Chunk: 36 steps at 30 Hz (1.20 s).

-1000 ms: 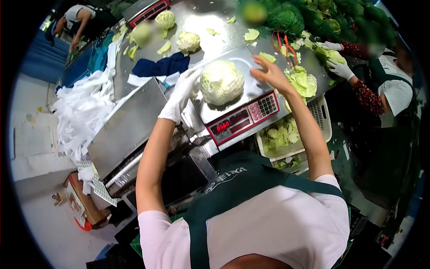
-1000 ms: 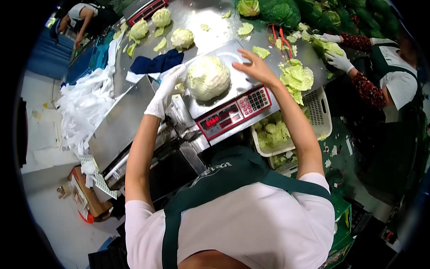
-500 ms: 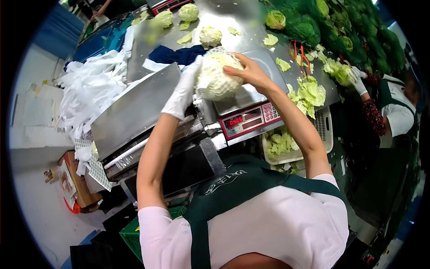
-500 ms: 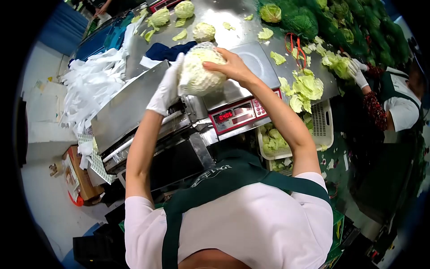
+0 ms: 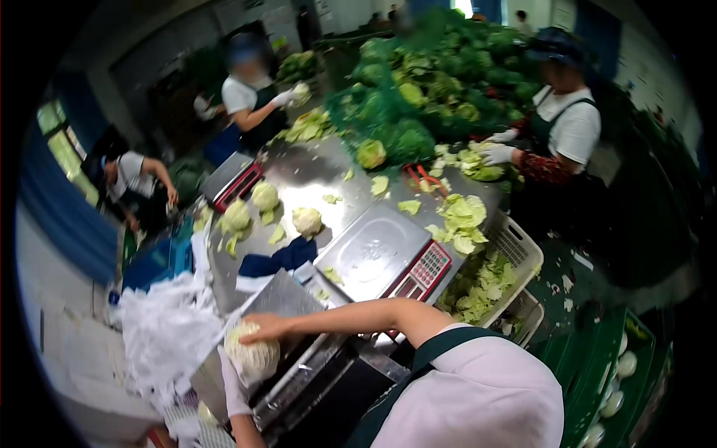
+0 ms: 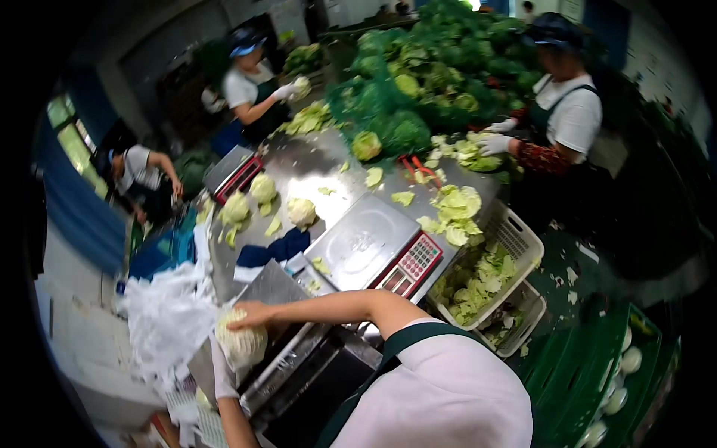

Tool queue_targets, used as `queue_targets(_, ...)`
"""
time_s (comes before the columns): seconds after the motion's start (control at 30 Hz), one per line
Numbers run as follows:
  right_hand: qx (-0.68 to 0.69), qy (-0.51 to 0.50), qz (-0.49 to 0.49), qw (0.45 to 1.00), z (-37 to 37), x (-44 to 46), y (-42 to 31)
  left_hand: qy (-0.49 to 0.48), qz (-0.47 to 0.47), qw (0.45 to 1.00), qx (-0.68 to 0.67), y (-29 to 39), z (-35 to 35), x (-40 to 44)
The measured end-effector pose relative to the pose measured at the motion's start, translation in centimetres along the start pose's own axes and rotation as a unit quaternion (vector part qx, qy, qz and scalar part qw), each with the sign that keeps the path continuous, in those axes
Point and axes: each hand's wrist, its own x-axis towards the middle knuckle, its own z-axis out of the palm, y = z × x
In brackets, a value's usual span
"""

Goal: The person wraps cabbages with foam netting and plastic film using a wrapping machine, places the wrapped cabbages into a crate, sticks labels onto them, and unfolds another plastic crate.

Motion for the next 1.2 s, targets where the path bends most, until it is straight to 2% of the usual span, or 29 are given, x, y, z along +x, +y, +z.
queue_targets(0.1,-0.02,-0.041,0.014,0.999,-2.5,-2.4,-2.4,-0.026,-0.011,0.999,0.027,1.6,1.7,-2.2)
queue_targets(0.17,-0.087,-0.03,-0.02,0.996,-3.5,-2.8,-1.6,0.073,0.006,0.948,0.31,3.0,0.4,-3.3)
queue_targets(0.2,-0.173,-0.01,-0.046,0.984,-4.1,-2.7,-0.5,0.134,0.059,0.921,0.36,2.9,1.2,-4.6)
queue_targets(0.23,-0.203,-0.004,-0.121,0.972,-4.8,-3.6,-0.2,0.121,0.077,0.902,0.408,2.7,-1.0,-4.5)
queue_targets(0.27,-0.241,-0.057,-0.109,0.963,-5.9,-5.4,-1.9,0.11,0.096,0.879,0.454,2.1,-3.9,-4.8)
queue_targets(0.33,-0.407,-0.074,-0.252,0.875,-6.2,-7.1,-1.1,-0.001,0.357,0.66,0.661,0.6,-5.4,-6.5)
queue_targets(0.37,-0.404,-0.078,-0.253,0.876,-6.3,-7.8,-0.6,-0.109,0.436,0.522,0.725,0.7,-3.6,-7.7)
queue_targets(0.4,-0.5,-0.107,-0.349,0.785,-6.3,-8.5,-0.1,-0.161,0.387,0.38,0.825,0.9,-1.3,-9.3)
queue_targets(0.43,-0.582,-0.131,-0.437,0.673,-6.1,-8.8,0.7,-0.19,0.382,0.308,0.85,0.2,-1.6,-9.3)
queue_targets(0.47,-0.533,-0.101,-0.52,0.66,-5.2,-8.7,2.5,-0.218,0.375,0.235,0.87,-0.6,-2.0,-9.0)
queue_targets(0.53,-0.513,-0.169,-0.572,0.617,-4.3,-8.6,4.2,-0.225,0.365,0.261,0.865,-1.7,-3.5,-7.8)
queue_targets(0.57,-0.5,-0.186,-0.579,0.616,-3.8,-8.3,5.0,-0.196,0.371,0.323,0.848,-2.6,-4.9,-6.5)
queue_targets(0.6,-0.451,-0.185,-0.58,0.653,-3.8,-8.2,5.3,-0.158,0.369,0.387,0.83,-3.7,-6.5,-6.6)
queue_targets(0.67,-0.4,-0.136,-0.546,0.724,-4.2,-8.5,6.3,-0.177,0.466,0.371,0.784,-3.3,-5.8,-7.2)
queue_targets(0.7,-0.398,-0.133,-0.417,0.806,-4.3,-9.7,6.3,-0.123,0.392,0.438,0.799,-2.8,-4.1,-8.8)
queue_targets(0.73,-0.403,-0.118,-0.336,0.843,-4.6,-11.0,5.3,-0.125,0.349,0.602,0.707,-1.9,-2.5,-10.3)
queue_targets(0.77,-0.386,-0.11,-0.23,0.886,-5.3,-12.8,3.4,-0.1,0.179,0.738,0.643,-1.8,-2.5,-11.6)
queue_targets(0.8,-0.428,-0.157,-0.202,0.867,-6.6,-13.9,2.6,-0.069,0.013,0.841,0.536,-1.9,-2.7,-12.9)
queue_targets(0.83,-0.253,-0.175,-0.19,0.932,-7.7,-15.8,2.2,-0.072,-0.017,0.858,0.508,-1.3,-1.0,-14.6)
queue_targets(0.87,-0.227,-0.192,-0.113,0.948,-7.8,-18.4,-2.2,-0.079,-0.042,0.873,0.479,0.0,0.5,-16.4)
queue_targets(0.93,-0.093,-0.219,0.003,0.971,-8.3,-21.5,-7.9,-0.166,0.106,0.819,0.538,2.2,-0.3,-17.7)
queue_targets(0.97,-0.042,-0.206,-0.009,0.978,-8.7,-22.1,-10.3,-0.136,0.102,0.88,0.443,4.3,1.3,-18.9)
queue_targets(1.0,-0.025,-0.191,-0.051,0.98,-9.5,-22.2,-12.1,-0.114,0.161,0.896,0.399,6.5,2.0,-19.7)
queue_targets(1.03,0.018,-0.141,-0.111,0.984,-10.3,-21.9,-13.7,-0.11,0.252,0.894,0.355,9.0,2.8,-20.1)
queue_targets(1.07,0.08,-0.073,-0.089,0.99,-10.6,-21.6,-15.1,-0.079,0.309,0.891,0.324,10.4,3.8,-19.9)
queue_targets(1.1,0.164,-0.092,-0.192,0.963,-11.1,-19.0,-14.3,0.051,0.305,0.888,0.341,11.1,6.3,-19.0)
queue_targets(1.13,0.174,-0.056,-0.227,0.957,-11.0,-16.0,-13.8,0.094,0.336,0.854,0.387,11.2,4.7,-15.8)
queue_targets(1.17,0.135,0.055,-0.235,0.961,-10.1,-12.4,-12.9,0.081,0.36,0.785,0.498,11.4,4.4,-13.3)
queue_targets(1.2,0.111,0.038,-0.25,0.961,-9.6,-9.3,-12.9,0.045,0.32,0.818,0.476,10.7,4.7,-11.0)
